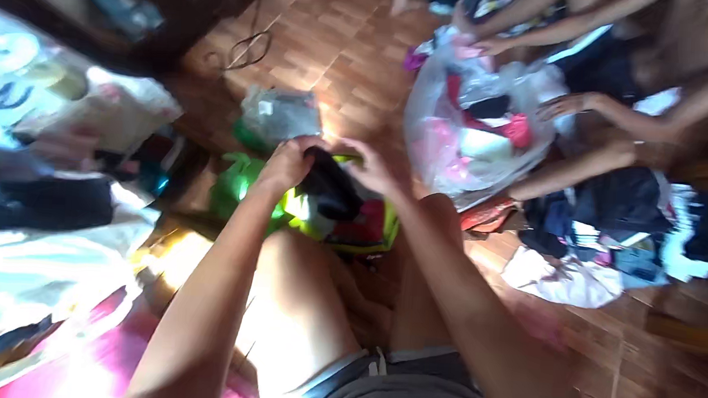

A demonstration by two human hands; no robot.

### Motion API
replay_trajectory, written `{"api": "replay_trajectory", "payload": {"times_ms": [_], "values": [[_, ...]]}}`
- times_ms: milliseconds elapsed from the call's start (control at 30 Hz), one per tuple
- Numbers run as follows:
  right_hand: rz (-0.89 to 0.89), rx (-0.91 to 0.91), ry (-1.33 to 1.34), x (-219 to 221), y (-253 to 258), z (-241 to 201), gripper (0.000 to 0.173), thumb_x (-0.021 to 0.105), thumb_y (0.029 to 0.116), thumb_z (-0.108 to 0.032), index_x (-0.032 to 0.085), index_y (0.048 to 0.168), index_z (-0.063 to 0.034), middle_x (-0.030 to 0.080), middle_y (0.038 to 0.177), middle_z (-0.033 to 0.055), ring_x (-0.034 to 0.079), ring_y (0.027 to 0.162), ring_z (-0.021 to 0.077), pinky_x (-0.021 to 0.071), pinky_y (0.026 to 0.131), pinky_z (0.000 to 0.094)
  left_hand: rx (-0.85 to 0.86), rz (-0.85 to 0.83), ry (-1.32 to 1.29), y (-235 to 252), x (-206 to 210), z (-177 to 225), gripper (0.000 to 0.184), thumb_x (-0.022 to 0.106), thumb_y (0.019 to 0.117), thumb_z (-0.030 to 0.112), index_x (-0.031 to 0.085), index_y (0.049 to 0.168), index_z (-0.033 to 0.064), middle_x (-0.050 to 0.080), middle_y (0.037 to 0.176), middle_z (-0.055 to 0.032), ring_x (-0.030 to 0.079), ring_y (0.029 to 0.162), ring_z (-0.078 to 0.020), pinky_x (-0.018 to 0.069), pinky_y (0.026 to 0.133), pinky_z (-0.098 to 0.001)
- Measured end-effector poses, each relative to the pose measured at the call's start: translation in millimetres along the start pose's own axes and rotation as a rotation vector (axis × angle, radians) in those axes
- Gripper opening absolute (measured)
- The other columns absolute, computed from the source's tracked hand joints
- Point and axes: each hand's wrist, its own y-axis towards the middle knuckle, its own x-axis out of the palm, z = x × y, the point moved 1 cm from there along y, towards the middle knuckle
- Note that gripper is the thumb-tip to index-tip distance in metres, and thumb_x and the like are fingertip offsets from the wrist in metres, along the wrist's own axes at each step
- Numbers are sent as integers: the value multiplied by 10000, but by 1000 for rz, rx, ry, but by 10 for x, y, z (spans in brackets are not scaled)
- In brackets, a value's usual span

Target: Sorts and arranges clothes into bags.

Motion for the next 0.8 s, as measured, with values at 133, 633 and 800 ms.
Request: {"api": "replay_trajectory", "payload": {"times_ms": [133,633,800], "values": [[-59,-14,-163,235,241,-102,365,733,882,-113,693,1212,36,689,1191,240,614,1190,395,455,1049,577,41,91,-3,-153,58,16,312,570,971,-87,705,1220,42,657,1310,-217,609,1223,-457,429,1039,-684],[-123,280,-436,403,-266,-176,277,657,987,-193,704,1156,22,706,1164,229,623,1199,399,425,1056,605,85,95,-48,-388,116,127,248,616,961,-79,714,1173,3,660,1271,-228,620,1189,-437,447,1025,-638],[-143,411,-545,349,-347,31,299,589,1025,-223,710,1172,7,701,1198,230,632,1208,394,450,1050,592,77,140,-83,-479,-87,37,260,604,974,-58,706,1203,13,672,1259,-203,624,1205,-386,441,1056,-596]]}}
